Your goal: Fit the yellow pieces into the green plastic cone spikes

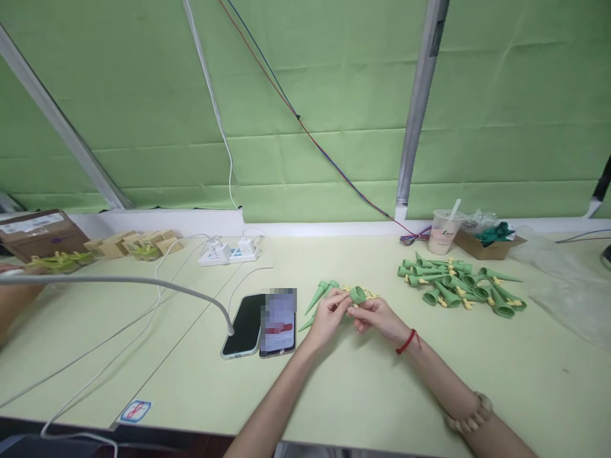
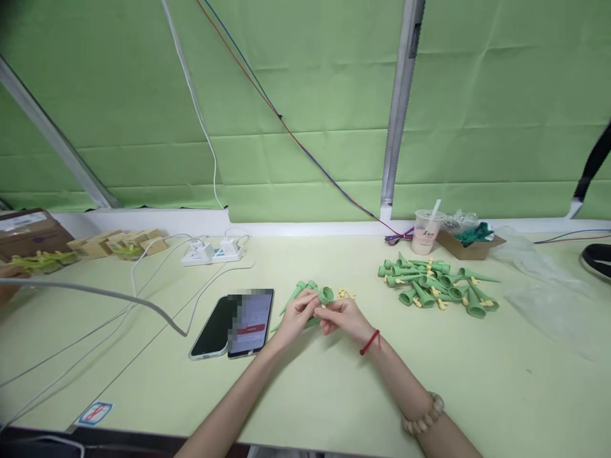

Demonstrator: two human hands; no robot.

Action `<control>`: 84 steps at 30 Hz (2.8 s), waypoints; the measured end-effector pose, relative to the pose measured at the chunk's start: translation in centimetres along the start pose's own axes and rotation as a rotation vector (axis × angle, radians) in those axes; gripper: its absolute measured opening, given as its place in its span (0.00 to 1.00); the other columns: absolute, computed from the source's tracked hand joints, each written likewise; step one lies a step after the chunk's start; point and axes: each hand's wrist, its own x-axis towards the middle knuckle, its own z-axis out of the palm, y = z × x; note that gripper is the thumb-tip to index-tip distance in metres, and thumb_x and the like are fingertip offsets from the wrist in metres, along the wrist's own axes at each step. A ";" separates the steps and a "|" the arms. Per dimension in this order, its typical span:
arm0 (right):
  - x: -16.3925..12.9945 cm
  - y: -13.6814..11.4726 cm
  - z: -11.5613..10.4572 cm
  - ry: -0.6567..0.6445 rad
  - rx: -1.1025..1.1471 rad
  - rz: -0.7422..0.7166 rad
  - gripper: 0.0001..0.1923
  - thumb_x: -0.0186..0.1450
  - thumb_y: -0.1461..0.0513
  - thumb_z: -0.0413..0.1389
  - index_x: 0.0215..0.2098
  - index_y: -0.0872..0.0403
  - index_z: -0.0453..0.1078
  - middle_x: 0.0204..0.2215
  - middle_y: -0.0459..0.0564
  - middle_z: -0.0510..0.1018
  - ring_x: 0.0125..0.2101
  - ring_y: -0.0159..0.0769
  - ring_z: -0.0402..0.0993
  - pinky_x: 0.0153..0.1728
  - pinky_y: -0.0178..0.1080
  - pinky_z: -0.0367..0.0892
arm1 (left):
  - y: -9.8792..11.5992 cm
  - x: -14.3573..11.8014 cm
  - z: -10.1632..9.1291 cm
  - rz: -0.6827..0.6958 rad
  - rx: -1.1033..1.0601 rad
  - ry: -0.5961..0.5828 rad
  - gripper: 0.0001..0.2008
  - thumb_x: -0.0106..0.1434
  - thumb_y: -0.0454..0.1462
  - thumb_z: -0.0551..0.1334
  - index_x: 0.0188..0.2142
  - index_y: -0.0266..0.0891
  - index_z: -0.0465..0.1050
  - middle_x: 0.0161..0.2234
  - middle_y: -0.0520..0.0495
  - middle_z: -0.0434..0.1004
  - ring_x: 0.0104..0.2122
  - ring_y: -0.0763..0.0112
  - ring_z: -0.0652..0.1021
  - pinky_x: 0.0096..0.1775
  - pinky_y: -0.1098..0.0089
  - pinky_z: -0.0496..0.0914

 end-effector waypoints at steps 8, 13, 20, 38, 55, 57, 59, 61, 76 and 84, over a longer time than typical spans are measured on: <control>0.5 0.2 0.0 0.201 -0.261 -0.071 0.14 0.51 0.55 0.58 0.17 0.55 0.63 0.15 0.44 0.69 0.17 0.29 0.65 0.20 0.33 0.64 | -0.7 0.3 0.4 -0.018 0.036 0.131 0.16 0.58 0.45 0.56 0.22 0.36 0.71 0.26 0.49 0.62 0.29 0.73 0.65 0.33 0.71 0.60; 0.4 0.1 -0.7 -0.116 0.358 0.116 0.14 0.55 0.53 0.57 0.30 0.57 0.69 0.24 0.46 0.73 0.21 0.26 0.69 0.24 0.33 0.72 | -0.5 0.6 -0.3 -0.009 -0.068 0.073 0.22 0.58 0.49 0.55 0.16 0.35 0.63 0.21 0.52 0.55 0.26 0.75 0.60 0.29 0.73 0.57; 0.5 0.4 -1.0 -0.120 0.414 0.105 0.13 0.50 0.57 0.63 0.27 0.57 0.69 0.22 0.42 0.69 0.23 0.24 0.68 0.26 0.31 0.71 | -0.4 0.5 -0.1 0.013 -0.042 0.040 0.16 0.58 0.46 0.57 0.23 0.36 0.73 0.28 0.49 0.64 0.30 0.74 0.65 0.33 0.73 0.59; 0.1 -0.1 -0.6 0.029 0.293 0.142 0.16 0.50 0.53 0.62 0.30 0.57 0.70 0.21 0.43 0.68 0.21 0.24 0.66 0.18 0.27 0.69 | -1.0 0.3 1.3 0.025 0.118 0.242 0.11 0.59 0.39 0.57 0.36 0.38 0.76 0.32 0.47 0.68 0.34 0.72 0.69 0.36 0.72 0.64; -0.1 0.2 -0.8 0.357 -0.330 -0.239 0.15 0.50 0.54 0.61 0.30 0.55 0.67 0.21 0.45 0.69 0.23 0.31 0.67 0.23 0.34 0.68 | -1.1 0.4 1.9 -0.097 -0.033 0.329 0.15 0.58 0.43 0.57 0.24 0.36 0.75 0.27 0.48 0.65 0.30 0.73 0.67 0.32 0.71 0.62; -0.1 -0.2 -0.6 0.229 -0.114 -0.066 0.19 0.50 0.51 0.60 0.33 0.56 0.68 0.22 0.46 0.70 0.23 0.31 0.68 0.22 0.34 0.70 | -0.9 0.4 1.8 -0.066 -0.071 0.323 0.14 0.58 0.44 0.57 0.27 0.36 0.75 0.29 0.48 0.65 0.31 0.73 0.67 0.33 0.72 0.63; -0.1 -0.5 -0.5 0.085 0.087 0.040 0.20 0.52 0.49 0.58 0.32 0.57 0.70 0.23 0.47 0.70 0.24 0.30 0.69 0.23 0.34 0.71 | -0.7 0.5 1.6 -0.025 -0.085 0.291 0.13 0.57 0.43 0.58 0.31 0.37 0.76 0.31 0.48 0.66 0.32 0.73 0.68 0.33 0.72 0.63; -0.1 -0.7 -0.4 0.027 0.197 0.056 0.19 0.52 0.49 0.59 0.31 0.57 0.71 0.22 0.45 0.69 0.24 0.28 0.68 0.25 0.34 0.72 | -0.6 0.6 1.3 0.005 -0.087 0.253 0.12 0.57 0.42 0.58 0.33 0.38 0.76 0.32 0.48 0.66 0.32 0.74 0.68 0.34 0.72 0.63; 0.0 -0.5 -0.9 0.117 0.084 -0.033 0.19 0.53 0.48 0.57 0.27 0.55 0.70 0.22 0.48 0.75 0.26 0.33 0.73 0.35 0.39 0.70 | -1.0 0.8 1.2 -0.004 -0.078 0.241 0.14 0.57 0.44 0.58 0.29 0.38 0.76 0.29 0.48 0.67 0.32 0.73 0.68 0.37 0.71 0.63; -0.4 -1.2 -1.6 -0.138 0.431 0.173 0.15 0.52 0.53 0.60 0.30 0.56 0.71 0.21 0.41 0.71 0.21 0.23 0.67 0.31 0.32 0.69 | -0.2 1.0 0.5 -0.022 -0.235 -0.014 0.19 0.56 0.49 0.57 0.24 0.36 0.74 0.30 0.47 0.68 0.31 0.74 0.67 0.33 0.72 0.64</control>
